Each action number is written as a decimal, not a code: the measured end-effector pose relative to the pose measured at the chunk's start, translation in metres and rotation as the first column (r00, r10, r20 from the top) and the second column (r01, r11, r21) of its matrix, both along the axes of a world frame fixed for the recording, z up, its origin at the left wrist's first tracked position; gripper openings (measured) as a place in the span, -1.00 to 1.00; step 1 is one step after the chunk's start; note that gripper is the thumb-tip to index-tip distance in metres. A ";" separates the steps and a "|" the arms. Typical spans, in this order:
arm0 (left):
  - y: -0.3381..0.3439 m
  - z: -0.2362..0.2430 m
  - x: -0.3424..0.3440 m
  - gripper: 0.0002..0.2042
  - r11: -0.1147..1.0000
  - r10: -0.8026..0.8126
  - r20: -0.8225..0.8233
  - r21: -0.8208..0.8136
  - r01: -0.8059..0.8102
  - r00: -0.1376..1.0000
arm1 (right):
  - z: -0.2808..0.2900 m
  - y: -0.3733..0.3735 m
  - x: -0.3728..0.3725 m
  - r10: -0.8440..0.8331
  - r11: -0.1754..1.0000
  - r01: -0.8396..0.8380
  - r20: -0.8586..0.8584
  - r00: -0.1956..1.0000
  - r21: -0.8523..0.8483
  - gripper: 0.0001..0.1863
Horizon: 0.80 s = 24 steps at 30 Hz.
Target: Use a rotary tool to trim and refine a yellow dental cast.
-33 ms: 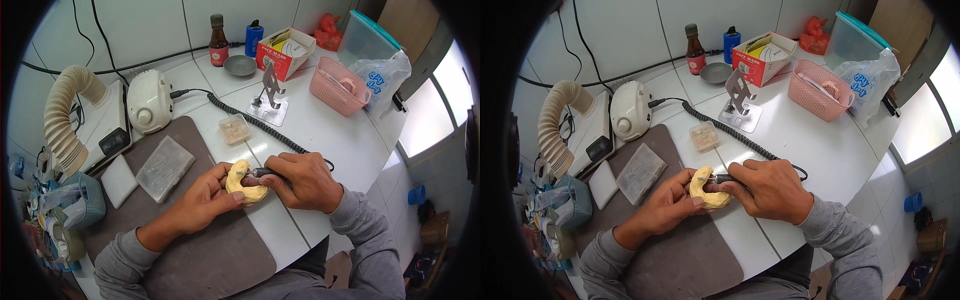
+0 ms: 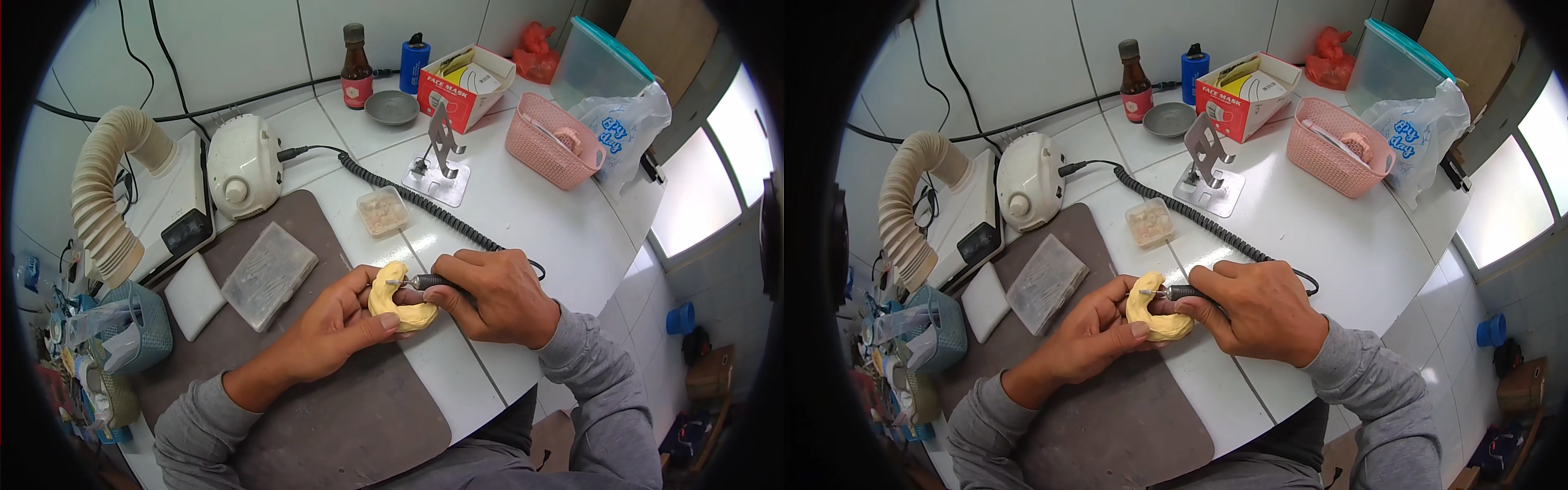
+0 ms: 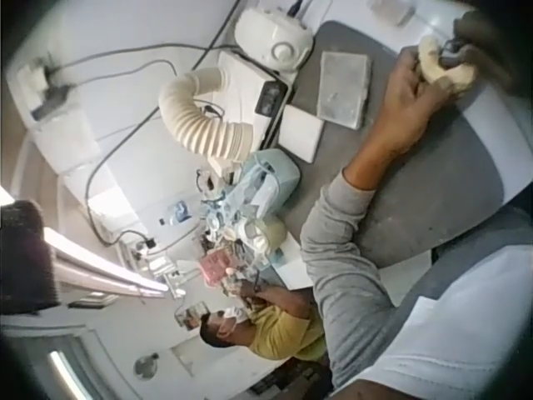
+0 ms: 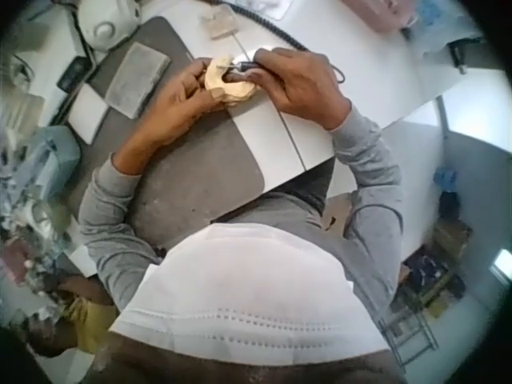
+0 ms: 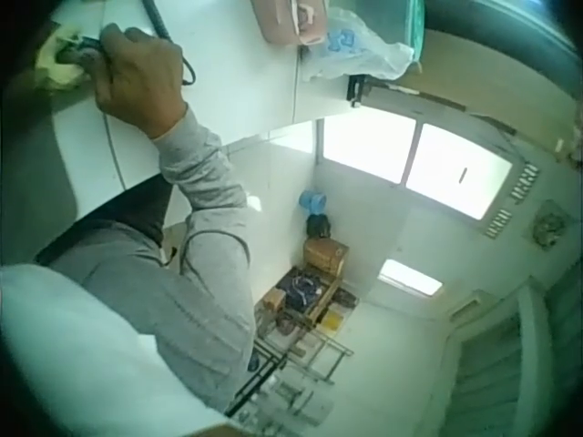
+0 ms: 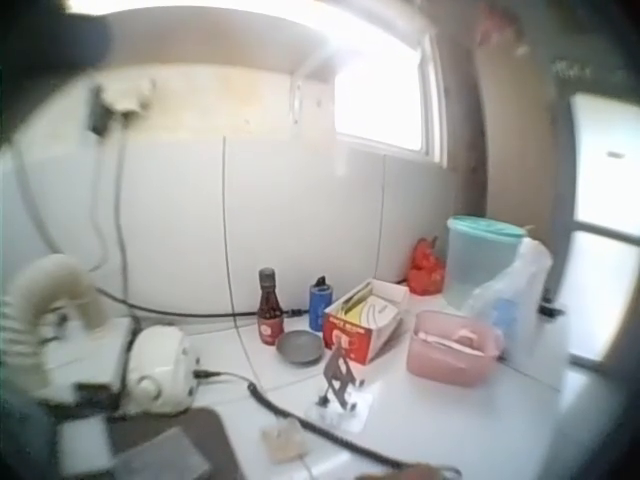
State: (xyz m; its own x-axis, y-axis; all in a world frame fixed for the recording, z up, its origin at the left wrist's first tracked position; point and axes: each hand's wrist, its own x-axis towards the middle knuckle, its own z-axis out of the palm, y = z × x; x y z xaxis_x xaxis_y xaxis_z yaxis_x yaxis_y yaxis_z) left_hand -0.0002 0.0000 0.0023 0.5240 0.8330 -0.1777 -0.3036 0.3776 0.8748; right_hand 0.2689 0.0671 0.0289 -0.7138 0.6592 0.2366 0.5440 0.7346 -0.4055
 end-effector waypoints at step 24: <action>0.001 0.000 0.000 -0.42 1.000 -0.003 -0.024 -0.010 0.003 1.000 | -0.004 0.001 0.000 0.010 0.998 -0.009 -0.022 1.000 0.056 -0.64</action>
